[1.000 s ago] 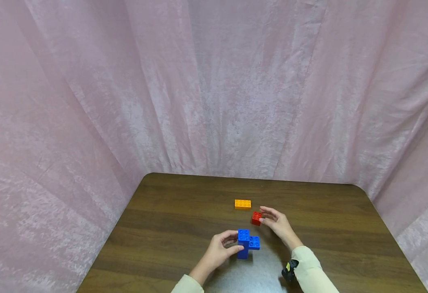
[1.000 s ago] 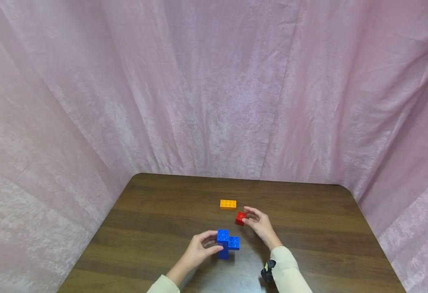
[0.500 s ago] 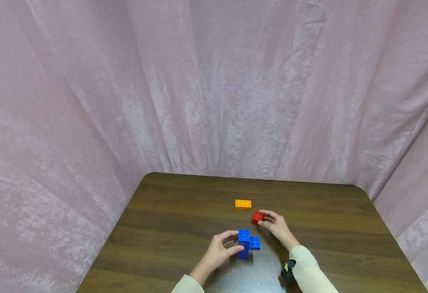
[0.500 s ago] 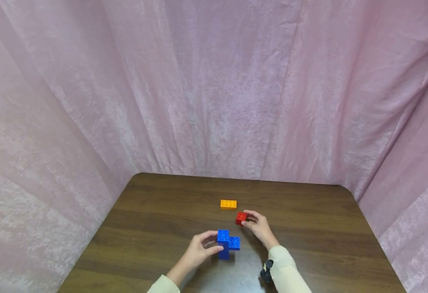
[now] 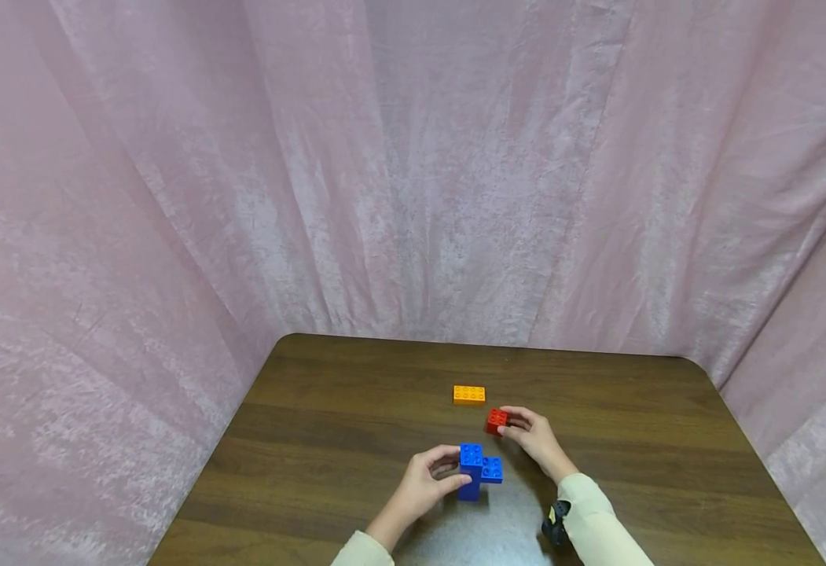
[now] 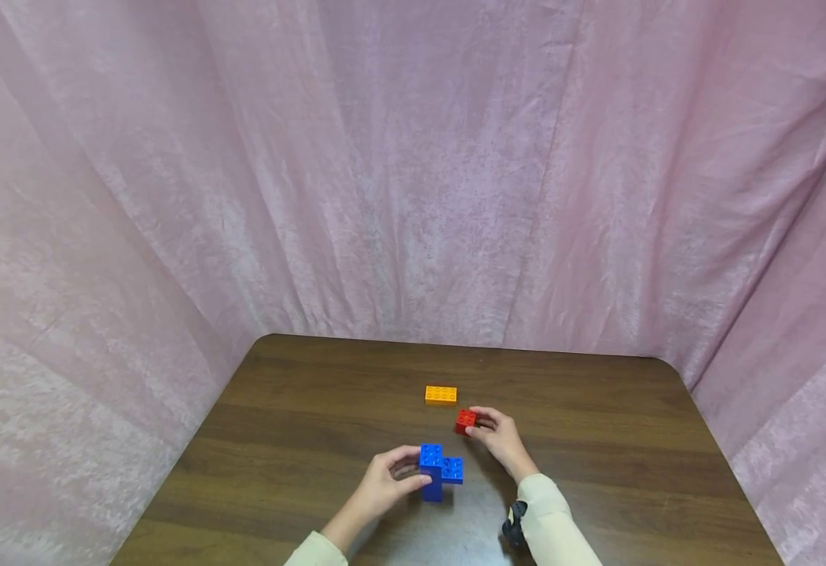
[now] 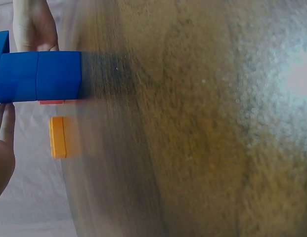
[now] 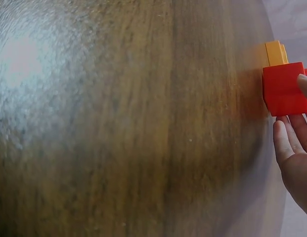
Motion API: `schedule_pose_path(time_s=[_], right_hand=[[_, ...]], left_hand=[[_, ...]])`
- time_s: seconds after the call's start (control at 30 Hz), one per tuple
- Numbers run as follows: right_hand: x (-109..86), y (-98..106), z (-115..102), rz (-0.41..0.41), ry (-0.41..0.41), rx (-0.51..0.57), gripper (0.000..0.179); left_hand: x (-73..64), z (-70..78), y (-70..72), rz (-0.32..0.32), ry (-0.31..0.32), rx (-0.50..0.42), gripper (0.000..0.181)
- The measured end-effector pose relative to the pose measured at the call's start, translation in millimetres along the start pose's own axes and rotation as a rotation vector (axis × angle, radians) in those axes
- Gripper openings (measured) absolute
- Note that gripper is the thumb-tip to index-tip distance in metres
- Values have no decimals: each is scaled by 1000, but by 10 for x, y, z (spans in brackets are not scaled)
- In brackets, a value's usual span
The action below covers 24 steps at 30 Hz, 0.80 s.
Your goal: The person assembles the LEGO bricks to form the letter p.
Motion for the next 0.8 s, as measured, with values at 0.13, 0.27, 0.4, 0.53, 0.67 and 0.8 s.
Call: schedule_pose_path(time_s=[0.13, 0.27, 0.4, 0.53, 0.67, 0.8], right_hand=[[7, 17, -16, 8, 1, -8, 39], [16, 35, -30, 10, -1, -2, 39], [12, 49, -43, 7, -8, -9, 39], [10, 61, -74, 3, -1, -6, 39], [21, 78, -94, -6, 0, -21, 38], [22, 103, -121, -11, 2, -41, 38]], left_hand=[[8, -6, 2, -3, -14, 3, 34], [10, -20, 8, 0, 3, 1, 34], [7, -18, 6, 1, 18, -3, 34], [7, -13, 4, 3, 17, -5, 33], [-4, 69, -5, -2, 18, -17, 32], [-23, 233, -18, -5, 3, -15, 31]])
Point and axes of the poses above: each hand's wrist, its own x-axis towards the middle knuckle, its own y-axis out of the back of the hand, z = x × y, the point moved 5 cm from there along x, towards the middle knuckle, and after that the axes turned 4 degrees about -x, right-handed, at the moved point
